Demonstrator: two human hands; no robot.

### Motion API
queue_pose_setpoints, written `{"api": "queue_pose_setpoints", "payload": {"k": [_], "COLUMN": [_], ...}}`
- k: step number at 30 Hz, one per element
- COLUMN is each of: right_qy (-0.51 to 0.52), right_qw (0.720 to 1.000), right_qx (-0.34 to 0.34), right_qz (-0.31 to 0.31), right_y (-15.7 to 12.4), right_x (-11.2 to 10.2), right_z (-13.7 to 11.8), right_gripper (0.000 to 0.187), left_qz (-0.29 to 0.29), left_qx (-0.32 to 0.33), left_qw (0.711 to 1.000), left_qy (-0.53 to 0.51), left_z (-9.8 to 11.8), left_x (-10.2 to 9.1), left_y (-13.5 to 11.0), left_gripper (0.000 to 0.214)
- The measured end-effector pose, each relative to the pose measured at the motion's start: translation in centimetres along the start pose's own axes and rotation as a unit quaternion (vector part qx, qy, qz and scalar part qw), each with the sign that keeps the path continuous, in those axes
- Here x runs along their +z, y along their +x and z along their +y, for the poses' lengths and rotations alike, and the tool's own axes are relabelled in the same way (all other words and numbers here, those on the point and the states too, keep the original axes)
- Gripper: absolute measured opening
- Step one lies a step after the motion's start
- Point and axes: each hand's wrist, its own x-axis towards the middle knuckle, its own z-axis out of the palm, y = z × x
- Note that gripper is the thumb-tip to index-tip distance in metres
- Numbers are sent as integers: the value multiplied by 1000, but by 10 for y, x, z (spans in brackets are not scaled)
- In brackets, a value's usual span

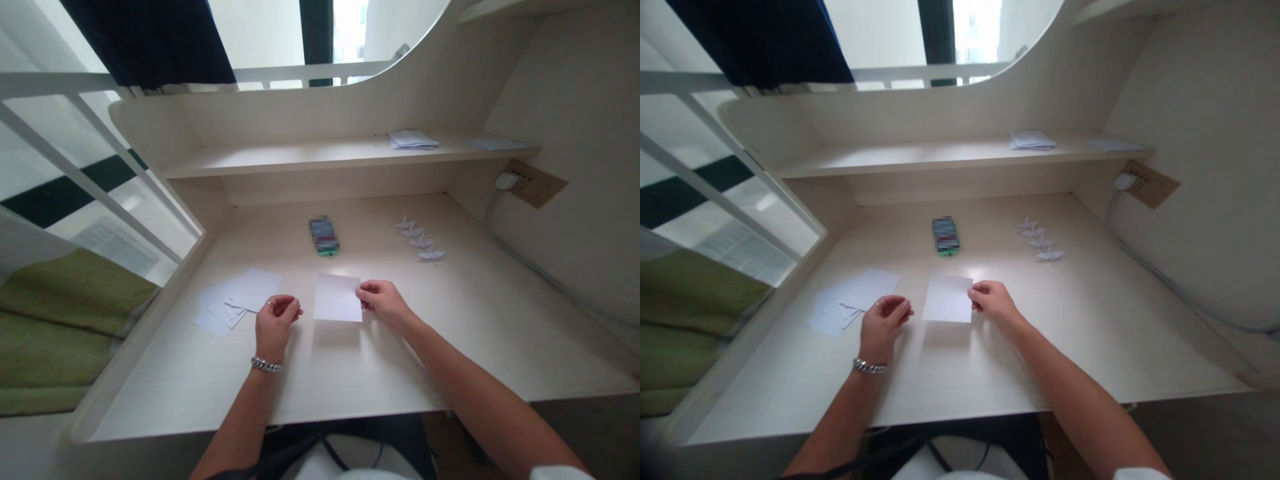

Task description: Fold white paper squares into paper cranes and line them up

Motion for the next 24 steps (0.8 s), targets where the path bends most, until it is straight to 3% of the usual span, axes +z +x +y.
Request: {"api": "queue_pose_setpoints", "payload": {"k": [2,5,7,9,11,13,15,18,19,21,24], "right_qy": [-8,-22,-35,-52,-91,-195,-257,-356,-379,-400,-390], "right_qw": [1000,999,999,998,996,979,957,902,888,876,890], "right_qx": [7,16,20,24,10,-56,-133,-214,-231,-245,-222], "right_qz": [-9,-24,-32,-32,-16,14,-29,-116,-120,-113,-85], "right_y": [-3,-4,-5,-7,-13,-23,-35,-52,-56,-60,-59], "right_x": [-6,-9,-10,-13,-18,-23,-26,-23,-21,-15,-8], "right_z": [1,5,8,10,9,7,5,8,10,15,18], "right_gripper": [22,21,21,23,29,31,34,52,50,27,17], "left_qz": [-14,-97,-157,-200,-231,-258,-276,-285,-286,-289,-280], "left_qx": [116,313,399,443,453,435,406,367,354,321,252], "left_qw": [984,906,849,811,794,794,805,824,831,844,865], "left_qy": [135,270,308,326,335,337,334,324,321,318,332], "left_z": [-3,-6,-8,-12,-16,-18,-19,-18,-17,-15,-10], "left_x": [-4,-1,4,9,11,11,10,9,8,7,5], "left_y": [-1,-7,-12,-16,-17,-18,-19,-21,-22,-25,-26], "left_gripper": [20,23,24,21,21,23,25,26,26,23,18]}}
